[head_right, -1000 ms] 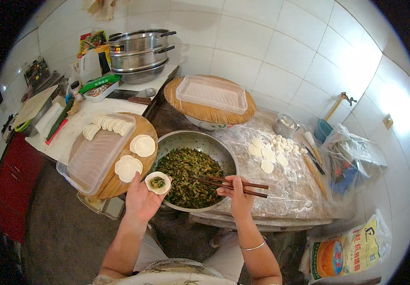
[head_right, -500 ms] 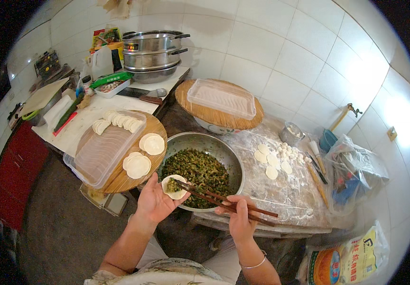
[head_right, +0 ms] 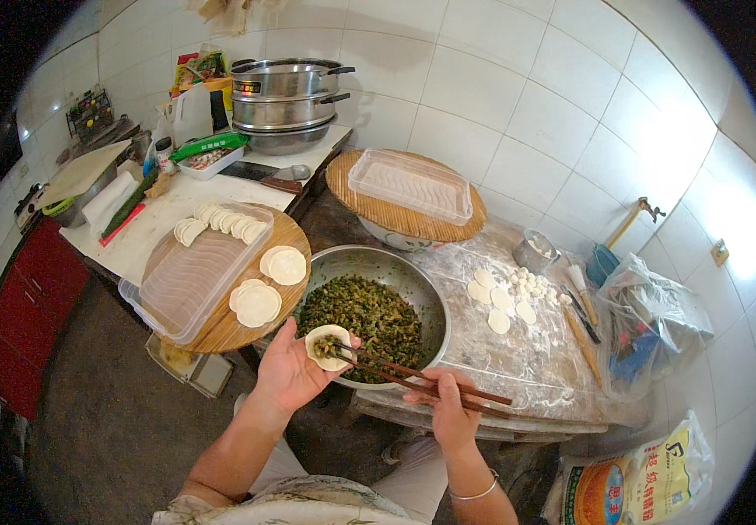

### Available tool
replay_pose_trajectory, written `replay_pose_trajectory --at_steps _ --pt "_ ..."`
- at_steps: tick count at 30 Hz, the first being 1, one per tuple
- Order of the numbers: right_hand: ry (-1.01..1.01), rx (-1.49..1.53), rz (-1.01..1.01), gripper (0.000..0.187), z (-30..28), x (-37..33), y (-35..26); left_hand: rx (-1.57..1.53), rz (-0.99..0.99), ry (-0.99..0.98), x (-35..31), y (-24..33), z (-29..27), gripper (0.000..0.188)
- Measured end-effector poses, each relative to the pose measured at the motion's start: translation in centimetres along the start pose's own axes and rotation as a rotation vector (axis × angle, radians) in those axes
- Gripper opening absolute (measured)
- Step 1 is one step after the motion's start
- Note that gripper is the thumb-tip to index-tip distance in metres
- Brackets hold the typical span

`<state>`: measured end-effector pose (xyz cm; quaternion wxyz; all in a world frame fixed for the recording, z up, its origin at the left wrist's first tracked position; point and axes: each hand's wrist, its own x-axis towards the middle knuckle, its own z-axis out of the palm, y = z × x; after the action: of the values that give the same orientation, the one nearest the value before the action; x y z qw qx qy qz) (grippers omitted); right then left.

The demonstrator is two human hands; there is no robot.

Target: The person makes dumplings by placing filling onto circular dough wrappers and pinching the edges closed by hand, using chopsticks to transfer the filling from a bowl.

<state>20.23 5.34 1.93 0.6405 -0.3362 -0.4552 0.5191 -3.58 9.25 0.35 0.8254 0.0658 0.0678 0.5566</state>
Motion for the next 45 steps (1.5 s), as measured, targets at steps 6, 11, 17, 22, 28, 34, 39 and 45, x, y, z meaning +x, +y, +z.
replay_pose_trajectory --at_steps 6,11,17,22,28,34,39,45 --pt "-0.025 0.168 -0.080 0.031 -0.5 0.7 -0.9 0.021 -0.040 -0.076 -0.2 0.3 0.5 0.069" --pt "0.040 0.322 0.122 0.027 -0.7 1.2 0.9 0.034 -0.075 -0.085 -0.6 -0.3 1.3 0.069" --pt "-0.031 0.246 0.076 0.028 -0.6 1.1 0.5 0.021 -0.088 -0.084 -0.6 -0.4 0.7 0.069" --pt "-0.018 0.244 0.047 0.027 -0.8 1.1 0.7 0.034 -0.081 -0.095 -0.6 -0.8 0.6 0.069" --pt "0.114 0.281 0.050 0.025 -0.4 0.9 0.7 -0.012 -0.083 -0.079 -1.0 -0.7 0.2 0.070" --pt "0.134 -0.038 -0.098 0.025 -2.3 2.8 0.2 0.090 -0.012 -0.034 -1.4 0.3 -0.3 0.071" --pt "0.033 -0.872 0.023 0.023 -1.0 3.6 3.3 0.076 0.033 0.039 -1.8 -0.5 0.9 0.060" --pt "0.167 -0.706 -0.039 0.028 -1.0 1.1 3.2 0.078 0.103 0.116 -3.1 -1.3 0.5 0.054"
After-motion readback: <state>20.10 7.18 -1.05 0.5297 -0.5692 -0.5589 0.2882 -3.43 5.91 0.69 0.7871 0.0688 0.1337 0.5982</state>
